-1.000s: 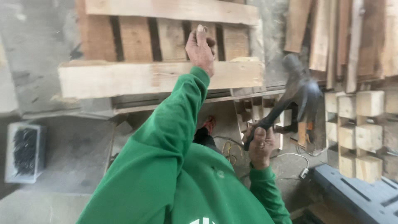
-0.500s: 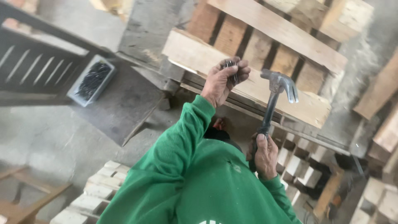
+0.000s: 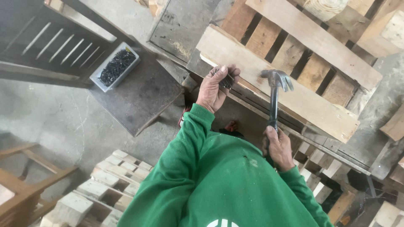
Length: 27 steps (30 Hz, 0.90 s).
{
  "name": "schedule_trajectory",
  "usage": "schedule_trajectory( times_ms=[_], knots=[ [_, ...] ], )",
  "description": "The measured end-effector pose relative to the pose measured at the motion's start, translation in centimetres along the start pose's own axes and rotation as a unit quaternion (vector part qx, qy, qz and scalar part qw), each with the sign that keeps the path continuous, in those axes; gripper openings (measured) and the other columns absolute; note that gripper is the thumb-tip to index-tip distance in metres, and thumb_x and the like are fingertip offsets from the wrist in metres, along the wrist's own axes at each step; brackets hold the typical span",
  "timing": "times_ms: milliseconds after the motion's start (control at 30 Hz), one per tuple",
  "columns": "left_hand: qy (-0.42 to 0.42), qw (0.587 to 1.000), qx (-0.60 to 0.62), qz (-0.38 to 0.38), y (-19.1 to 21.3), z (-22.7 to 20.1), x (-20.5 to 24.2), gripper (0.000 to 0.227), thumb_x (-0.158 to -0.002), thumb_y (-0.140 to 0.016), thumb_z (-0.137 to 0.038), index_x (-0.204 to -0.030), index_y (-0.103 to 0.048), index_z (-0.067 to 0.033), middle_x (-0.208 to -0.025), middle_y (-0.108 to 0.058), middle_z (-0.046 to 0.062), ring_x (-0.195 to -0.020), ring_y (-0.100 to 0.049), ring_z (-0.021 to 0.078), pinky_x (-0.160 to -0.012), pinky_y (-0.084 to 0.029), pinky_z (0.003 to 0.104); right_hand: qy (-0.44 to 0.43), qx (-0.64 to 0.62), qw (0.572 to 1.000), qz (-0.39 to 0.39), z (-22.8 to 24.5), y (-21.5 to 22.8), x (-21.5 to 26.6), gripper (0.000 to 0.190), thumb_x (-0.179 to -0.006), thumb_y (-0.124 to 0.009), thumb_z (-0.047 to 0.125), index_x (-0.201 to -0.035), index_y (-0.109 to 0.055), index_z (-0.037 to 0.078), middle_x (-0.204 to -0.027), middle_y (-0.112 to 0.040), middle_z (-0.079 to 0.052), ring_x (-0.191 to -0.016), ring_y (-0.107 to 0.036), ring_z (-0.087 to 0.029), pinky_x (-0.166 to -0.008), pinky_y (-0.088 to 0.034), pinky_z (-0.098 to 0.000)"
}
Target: The person assembles a wooden pallet by hammering nails into wooden planks and blocks. They position planks, insert nails, and use a hammer to secure the components together in a workshop setting.
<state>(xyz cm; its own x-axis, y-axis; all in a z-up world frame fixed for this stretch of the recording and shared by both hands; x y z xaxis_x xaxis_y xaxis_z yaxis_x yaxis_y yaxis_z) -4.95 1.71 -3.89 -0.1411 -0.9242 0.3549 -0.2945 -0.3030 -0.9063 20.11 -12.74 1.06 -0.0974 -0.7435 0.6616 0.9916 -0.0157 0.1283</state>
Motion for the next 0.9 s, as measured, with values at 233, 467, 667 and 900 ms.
schedule_trajectory(
  times_ms=[233,467,667,900],
  knots=[
    [0.013,0.997,0.029,0.066,1.4,-4.7,-3.1,0.021,-0.105,-0.077,-0.021,-0.097,-0.061,-0.0098,-0.082,-0.063,0.0,-0.073,-0.061,0.0145,-0.066,-0.052,0.03,0.086,-0.041,0.995,-0.034,1.6,-6.4,0.2,0.032,-0.101,-0.058,0.036,-0.099,-0.058,0.005,-0.063,-0.053,-0.001,-0.047,-0.051,-0.011,-0.04,-0.044,-0.0283],
    [0.022,0.984,-0.177,0.024,-0.5,-13.3,-5.3,0.018,-0.096,-0.071,-0.028,-0.096,-0.065,-0.0106,-0.086,-0.076,0.004,-0.049,-0.049,0.0037,-0.04,-0.038,0.022,0.079,-0.034,0.995,-0.042,1.8,-14.4,-3.5,0.039,-0.103,-0.059,0.043,-0.097,-0.055,0.005,-0.061,-0.055,-0.002,-0.049,-0.053,-0.011,-0.043,-0.044,-0.0269],
    [-0.016,0.917,-0.398,0.033,-2.5,-15.8,-9.3,0.019,-0.094,-0.073,-0.016,-0.105,-0.064,-0.004,-0.092,-0.081,0.012,-0.06,-0.055,0.0074,-0.055,-0.044,0.025,0.039,-0.052,0.99,-0.124,3.1,-16.6,-0.4,0.035,-0.1,-0.059,0.04,-0.097,-0.055,0.006,-0.06,-0.055,-0.002,-0.045,-0.053,-0.012,-0.04,-0.043,-0.0278],
    [-0.175,0.77,-0.611,0.052,-2.5,-13.4,-11.0,0.011,-0.096,-0.076,-0.017,-0.101,-0.078,-0.008,-0.101,-0.075,0.011,-0.091,-0.071,0.0183,-0.079,-0.06,0.035,0.118,-0.076,0.981,-0.136,2.9,-19.2,-1.3,0.033,-0.102,-0.057,0.04,-0.1,-0.056,0.008,-0.063,-0.054,0.001,-0.048,-0.054,-0.008,-0.042,-0.047,-0.0256]
  ],
)
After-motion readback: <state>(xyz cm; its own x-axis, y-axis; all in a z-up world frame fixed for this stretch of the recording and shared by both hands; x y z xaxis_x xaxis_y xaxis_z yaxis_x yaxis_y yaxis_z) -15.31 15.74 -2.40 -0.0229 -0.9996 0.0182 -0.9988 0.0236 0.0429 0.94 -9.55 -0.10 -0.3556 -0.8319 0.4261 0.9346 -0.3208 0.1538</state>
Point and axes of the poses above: each hand's wrist, its own x-axis away from the middle knuckle, its own y-axis out of the back of the hand, z = x × y, the point moved 3 cm from there along -x, towards the middle knuckle
